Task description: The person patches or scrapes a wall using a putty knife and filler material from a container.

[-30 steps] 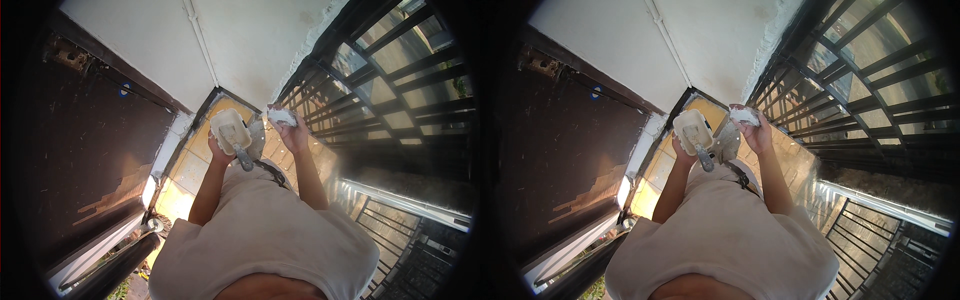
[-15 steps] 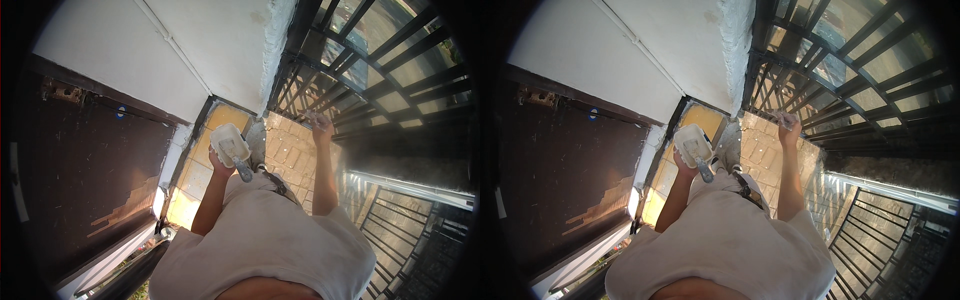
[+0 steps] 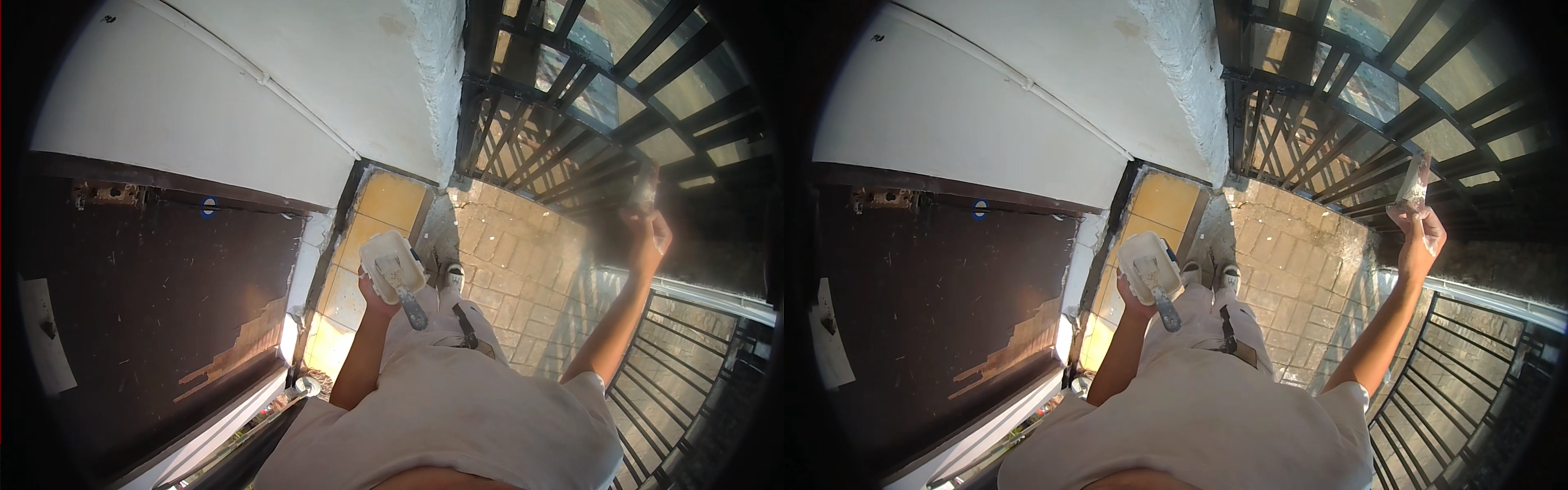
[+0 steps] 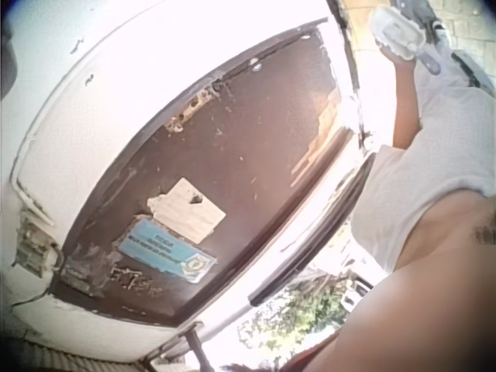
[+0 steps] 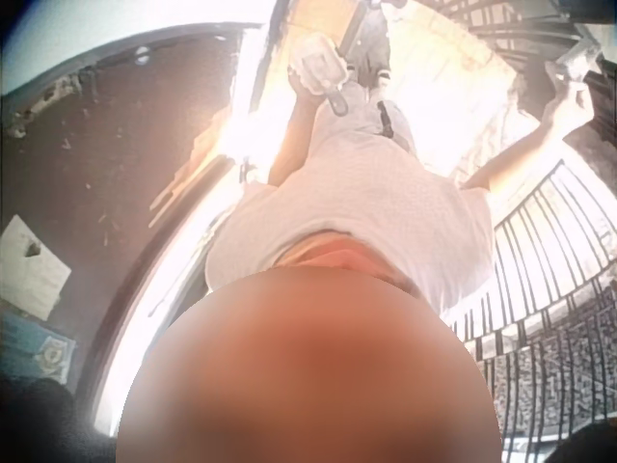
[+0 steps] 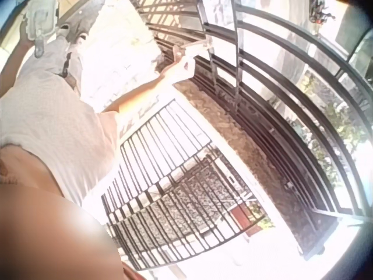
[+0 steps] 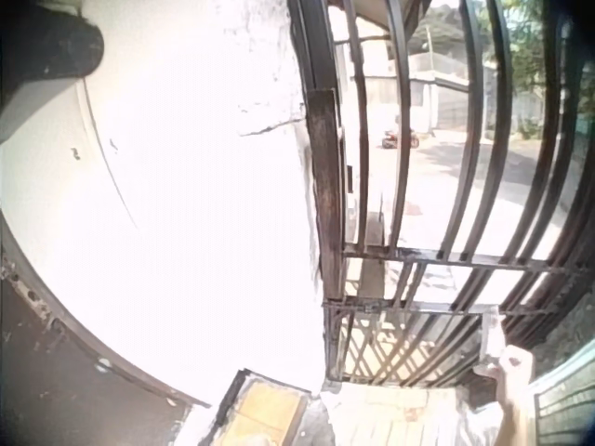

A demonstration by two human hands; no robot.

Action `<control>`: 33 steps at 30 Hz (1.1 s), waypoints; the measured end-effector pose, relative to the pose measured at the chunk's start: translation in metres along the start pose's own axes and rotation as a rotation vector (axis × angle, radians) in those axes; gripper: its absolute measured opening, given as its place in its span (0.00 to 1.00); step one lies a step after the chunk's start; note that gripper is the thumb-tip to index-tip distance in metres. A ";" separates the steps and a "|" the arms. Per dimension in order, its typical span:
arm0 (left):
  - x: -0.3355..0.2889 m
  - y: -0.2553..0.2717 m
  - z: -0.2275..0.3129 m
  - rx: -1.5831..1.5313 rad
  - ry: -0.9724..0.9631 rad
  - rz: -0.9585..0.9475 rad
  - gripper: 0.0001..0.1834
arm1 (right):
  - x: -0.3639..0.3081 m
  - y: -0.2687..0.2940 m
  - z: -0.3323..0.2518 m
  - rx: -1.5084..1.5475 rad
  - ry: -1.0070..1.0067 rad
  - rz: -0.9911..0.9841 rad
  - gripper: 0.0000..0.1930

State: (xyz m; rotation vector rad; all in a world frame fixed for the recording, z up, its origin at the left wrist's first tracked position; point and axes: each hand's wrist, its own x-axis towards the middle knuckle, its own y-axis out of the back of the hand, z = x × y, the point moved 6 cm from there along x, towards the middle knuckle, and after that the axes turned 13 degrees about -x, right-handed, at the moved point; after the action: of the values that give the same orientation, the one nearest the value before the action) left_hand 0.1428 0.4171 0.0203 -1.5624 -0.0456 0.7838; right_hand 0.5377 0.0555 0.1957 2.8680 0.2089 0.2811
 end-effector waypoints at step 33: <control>0.008 0.008 0.102 0.083 0.040 -0.030 0.36 | -0.071 -0.178 -0.018 -0.186 -0.181 -0.148 0.14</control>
State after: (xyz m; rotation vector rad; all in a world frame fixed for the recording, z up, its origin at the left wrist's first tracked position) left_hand 0.0953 0.5075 0.0155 -1.4948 -0.0065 0.7221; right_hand 0.4447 0.2185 0.1539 2.6577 0.3392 0.0113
